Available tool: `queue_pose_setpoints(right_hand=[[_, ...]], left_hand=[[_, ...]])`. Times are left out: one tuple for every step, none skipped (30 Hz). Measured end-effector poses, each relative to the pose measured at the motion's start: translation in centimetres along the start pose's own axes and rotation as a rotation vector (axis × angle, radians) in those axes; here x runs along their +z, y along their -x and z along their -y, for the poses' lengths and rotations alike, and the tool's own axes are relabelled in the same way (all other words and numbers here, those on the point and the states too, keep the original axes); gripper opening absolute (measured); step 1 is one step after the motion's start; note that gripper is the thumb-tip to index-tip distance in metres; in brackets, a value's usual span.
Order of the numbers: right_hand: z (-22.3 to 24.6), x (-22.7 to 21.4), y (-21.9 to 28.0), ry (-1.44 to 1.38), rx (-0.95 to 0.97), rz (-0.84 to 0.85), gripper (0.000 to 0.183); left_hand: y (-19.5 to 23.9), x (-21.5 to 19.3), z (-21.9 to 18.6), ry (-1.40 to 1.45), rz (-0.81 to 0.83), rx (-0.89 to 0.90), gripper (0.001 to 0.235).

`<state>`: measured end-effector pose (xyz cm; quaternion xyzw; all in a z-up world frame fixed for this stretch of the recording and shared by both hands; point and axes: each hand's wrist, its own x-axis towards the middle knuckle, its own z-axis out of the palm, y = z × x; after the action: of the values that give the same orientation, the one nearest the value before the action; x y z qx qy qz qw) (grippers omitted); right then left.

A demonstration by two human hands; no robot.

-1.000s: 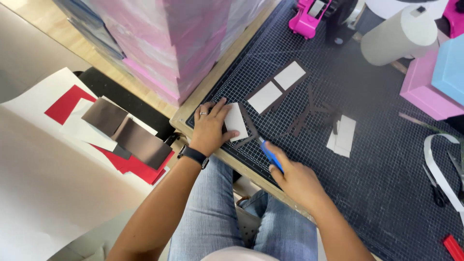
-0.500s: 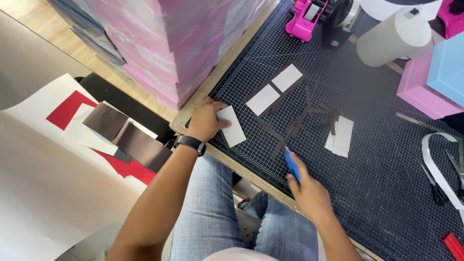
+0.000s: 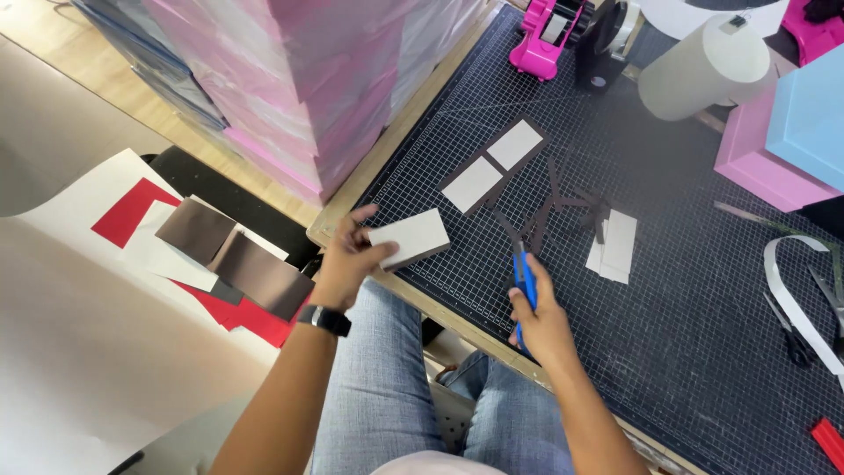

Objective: Cutting small rectangular labels from a paper strip using a utility knife on a cutting mat

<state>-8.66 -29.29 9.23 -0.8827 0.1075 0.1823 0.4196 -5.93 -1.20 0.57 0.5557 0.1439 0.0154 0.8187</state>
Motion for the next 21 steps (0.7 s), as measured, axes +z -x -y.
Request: queue_pose_setpoints(right_hand=[[-0.5,0.0,0.1,-0.079,0.003,-0.064,0.062],[-0.7,0.6,0.0,-0.081,0.007,-0.074,0.062],[-1.0,1.1,-0.2,-0.19,-0.054,-0.047,0.065],[-1.2,1.8,-0.2,-0.296,-0.118,-0.012,0.068],[-0.7,2.1,-0.3,-0.295,-0.116,-0.013,0.068],[-0.2,2.6,-0.4,-0.312,-0.148,0.008,0.066],[0.2,3.1,-0.4,-0.329,-0.18,0.029,0.065],[0.8,3.4,-0.4,-0.328,-0.19,0.035,0.065],[1.3,3.8,-0.4,-0.276,-0.181,0.062,0.063],[1.6,4.1,-0.1,-0.227,-0.16,0.082,0.06],[1.9,4.5,-0.2,-0.229,-0.159,0.081,0.06],[2.1,4.8,-0.2,-0.197,-0.145,0.114,0.06],[2.4,5.2,-0.3,-0.166,-0.131,0.146,0.061],[2.8,5.1,-0.4,-0.166,-0.13,0.146,0.061],[3.3,5.1,-0.6,-0.095,-0.121,0.165,0.06],[3.7,5.1,-0.7,-0.023,-0.113,0.187,0.06],[4.1,4.7,-0.5,-0.022,-0.113,0.191,0.06],[4.6,4.4,-0.5,0.067,-0.114,0.198,0.062],[5.1,4.1,-0.5,0.156,-0.115,0.204,0.063],[5.4,3.9,-0.6,0.157,-0.113,0.208,0.063],[5.7,3.8,-0.7,0.234,-0.159,0.201,0.063]], left_hand=[[0.7,0.3,0.9,0.018,-0.001,0.014,0.069],[1.4,1.4,0.8,0.019,0.01,0.012,0.069],[2.3,2.6,0.7,-0.033,-0.06,-0.006,0.051],[3.4,3.5,0.6,-0.085,-0.139,-0.023,0.033],[3.2,3.4,1.1,-0.084,-0.138,-0.025,0.033],[3.0,3.1,1.7,-0.227,-0.233,0.017,0.022],[2.9,2.8,2.2,-0.371,-0.326,0.059,0.012],[2.7,2.5,2.4,-0.369,-0.335,0.067,0.012],[2.4,2.1,2.6,-0.519,-0.4,0.092,0.012],[2.4,1.9,3.0,-0.673,-0.453,0.109,0.013],[2.7,2.3,2.2,-0.674,-0.452,0.108,0.013],[3.0,2.7,1.6,-0.757,-0.425,0.061,0.026],[3.4,3.2,0.9,-0.838,-0.396,0.013,0.041],[3.8,3.8,0.1,-0.839,-0.395,0.012,0.041],[4.3,4.5,-0.8,-0.901,-0.295,-0.042,0.047],[4.9,5.0,-1.7,-0.96,-0.197,-0.098,0.054],[4.9,4.7,-1.3,-0.96,-0.2,-0.101,0.054],[4.7,4.3,-1.0,-1.024,-0.143,-0.113,0.055],[4.6,4.0,-0.7,-1.088,-0.086,-0.126,0.057],[4.6,3.6,-0.6,-1.087,-0.087,-0.13,0.057],[4.6,3.2,-0.5,-1.139,-0.124,-0.037,0.053]])
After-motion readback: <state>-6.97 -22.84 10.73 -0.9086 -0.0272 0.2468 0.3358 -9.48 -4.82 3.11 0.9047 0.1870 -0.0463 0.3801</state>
